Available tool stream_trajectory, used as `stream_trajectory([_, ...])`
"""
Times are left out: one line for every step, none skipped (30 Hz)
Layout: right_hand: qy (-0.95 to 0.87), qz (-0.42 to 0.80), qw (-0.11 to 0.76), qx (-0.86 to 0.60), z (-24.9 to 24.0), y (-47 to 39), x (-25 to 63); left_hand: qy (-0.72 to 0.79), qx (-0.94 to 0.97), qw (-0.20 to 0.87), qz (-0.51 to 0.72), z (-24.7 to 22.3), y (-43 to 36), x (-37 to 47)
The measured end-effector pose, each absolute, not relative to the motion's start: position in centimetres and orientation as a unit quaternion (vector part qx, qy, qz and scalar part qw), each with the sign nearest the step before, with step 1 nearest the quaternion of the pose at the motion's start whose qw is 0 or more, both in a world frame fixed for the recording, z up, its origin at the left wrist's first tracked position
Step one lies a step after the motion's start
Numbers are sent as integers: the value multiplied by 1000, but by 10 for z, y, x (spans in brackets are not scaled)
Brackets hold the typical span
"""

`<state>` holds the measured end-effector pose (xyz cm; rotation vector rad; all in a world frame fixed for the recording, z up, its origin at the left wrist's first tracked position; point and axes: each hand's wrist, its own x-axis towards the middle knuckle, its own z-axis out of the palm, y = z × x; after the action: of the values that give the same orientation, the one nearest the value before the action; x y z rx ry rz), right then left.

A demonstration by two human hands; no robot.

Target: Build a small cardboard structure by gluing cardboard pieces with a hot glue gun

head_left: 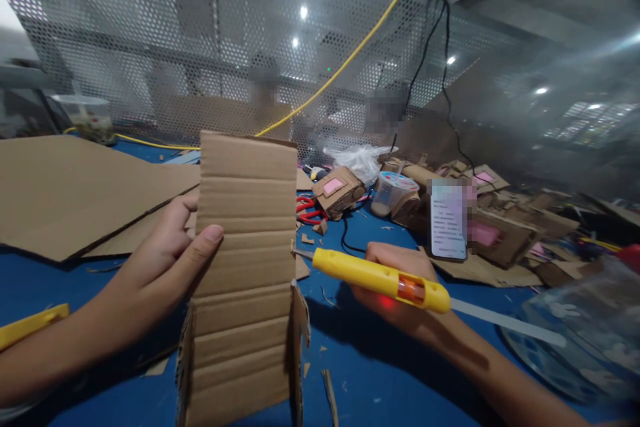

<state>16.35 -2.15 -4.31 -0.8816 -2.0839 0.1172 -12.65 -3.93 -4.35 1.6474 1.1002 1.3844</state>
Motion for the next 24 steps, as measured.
stream_trajectory([-832, 57, 421, -357, -43, -22, 164, 420, 635, 361, 539, -44, -39, -126])
stream_trajectory([-831, 70, 416, -361, -43, -22, 165, 415, 633, 365, 541, -46, -38, -126])
stream_trajectory([-833, 85, 412, -360, -43, -22, 167, 413, 630, 369, 544, -47, -37, -126])
stream_trajectory([-835, 101, 408, -355, -43, -22, 168, 410, 628, 370, 548, -48, -37, -126])
stream_trajectory([-837, 114, 408, -348, -44, -22, 169, 410, 628, 371, 548, -48, -37, -126])
stream_trajectory([-838, 123, 410, -339, -44, -21, 170, 413, 625, 374, 546, -48, -38, -126])
stream_trajectory([-838, 129, 414, -331, -45, -21, 171, 418, 623, 378, 543, -48, -38, -126])
stream_trajectory([-839, 131, 416, -325, -46, -21, 172, 421, 620, 382, 541, -46, -39, -126])
stream_trajectory([-840, 130, 416, -324, -47, -20, 173, 425, 615, 387, 539, -45, -40, -125])
stream_trajectory([-840, 127, 416, -325, -47, -20, 174, 429, 612, 388, 539, -43, -41, -125])
stream_trajectory([-840, 122, 413, -329, -48, -20, 175, 434, 610, 387, 539, -42, -42, -124])
stream_trajectory([-840, 117, 409, -336, -48, -20, 175, 436, 609, 384, 541, -40, -43, -123])
stream_trajectory([-840, 114, 404, -343, -48, -20, 176, 438, 609, 380, 541, -39, -43, -123])
stream_trajectory([-840, 111, 399, -350, -47, -21, 176, 439, 609, 378, 542, -39, -43, -123])
stream_trajectory([-839, 108, 397, -356, -47, -21, 176, 440, 608, 380, 540, -39, -44, -123])
stream_trajectory([-837, 105, 396, -362, -46, -21, 175, 440, 607, 386, 537, -40, -44, -123])
stream_trajectory([-835, 101, 398, -367, -45, -22, 175, 439, 606, 391, 536, -40, -44, -124])
stream_trajectory([-833, 97, 400, -370, -45, -22, 174, 438, 607, 389, 537, -41, -43, -125])
stream_trajectory([-831, 92, 402, -373, -44, -22, 174, 435, 612, 381, 540, -42, -43, -126])
stream_trajectory([-830, 87, 403, -376, -44, -22, 173, 435, 618, 370, 541, -43, -43, -126])
stream_trajectory([-829, 82, 406, -377, -45, -22, 172, 436, 623, 359, 541, -44, -42, -127])
stream_trajectory([-828, 78, 408, -377, -45, -22, 171, 438, 628, 349, 540, -45, -42, -128])
stream_trajectory([-826, 74, 411, -378, -46, -22, 171, 444, 630, 342, 538, -46, -41, -128])
stream_trajectory([-825, 73, 415, -377, -46, -21, 170, 449, 631, 333, 537, -46, -41, -129])
